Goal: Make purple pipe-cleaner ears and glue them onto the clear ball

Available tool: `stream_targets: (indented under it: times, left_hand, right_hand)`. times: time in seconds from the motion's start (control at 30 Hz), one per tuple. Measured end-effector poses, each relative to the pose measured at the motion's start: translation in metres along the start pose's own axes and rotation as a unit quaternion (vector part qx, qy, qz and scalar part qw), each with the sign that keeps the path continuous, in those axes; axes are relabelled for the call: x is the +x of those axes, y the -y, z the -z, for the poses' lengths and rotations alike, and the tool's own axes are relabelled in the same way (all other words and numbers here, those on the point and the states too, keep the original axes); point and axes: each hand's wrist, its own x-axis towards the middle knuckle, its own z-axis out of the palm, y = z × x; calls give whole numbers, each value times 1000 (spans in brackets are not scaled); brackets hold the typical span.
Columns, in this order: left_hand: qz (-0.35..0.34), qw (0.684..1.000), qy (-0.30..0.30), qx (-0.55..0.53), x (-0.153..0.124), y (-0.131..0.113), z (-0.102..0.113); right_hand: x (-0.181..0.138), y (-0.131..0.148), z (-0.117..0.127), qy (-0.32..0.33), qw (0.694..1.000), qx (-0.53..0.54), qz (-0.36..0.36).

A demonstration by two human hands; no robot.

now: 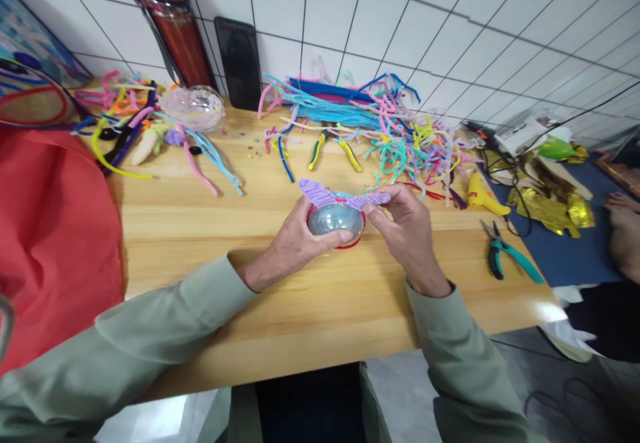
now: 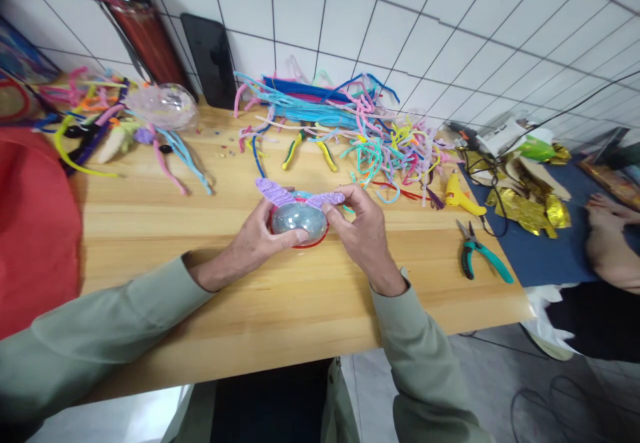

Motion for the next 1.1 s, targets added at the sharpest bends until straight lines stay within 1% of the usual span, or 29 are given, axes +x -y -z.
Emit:
stream_targets:
  times: [0.13,0.2,0.3,0.4,0.47,0.6,0.77,0.87,1.0,1.1]
  left_hand:
    - [-5,1000,-14,21,-4,-1,-3]
    - [-25,998,-26,41,-8,0,-4]
    - [-90,993,-31,68,-14,4,-5]
    - [-158,983,-34,92,-18,10,-6]
    - [-184,977,-33,106,-20,14,-6]
    - [-198,973,-16,114,-23,14,-6]
    - [-210,974,11,80,-28,4,-5]
    - [-199,977,2,71,-30,0,-6]
    - [-203,976,-20,74,-31,-2,-8]
    - [-201,977,-17,72,-32,-3,-8]
  right_hand:
    - [-1,-1,1,5,1000,0,-2]
    - [-4,-1,2,15,1000,4,-4]
    - [-11,1,5,19,1000,7,4]
    - [-19,3,9,31,999,2,32]
    - [-23,5,12,39,998,-12,52]
    - [-29,7,14,44,996,-40,73]
    - [-38,10,16,43,991,-61,112]
    - [-44,11,16,35,987,-79,135]
    - [-48,12,15,39,979,-98,173]
    - [-47,13,15,44,976,-106,183]
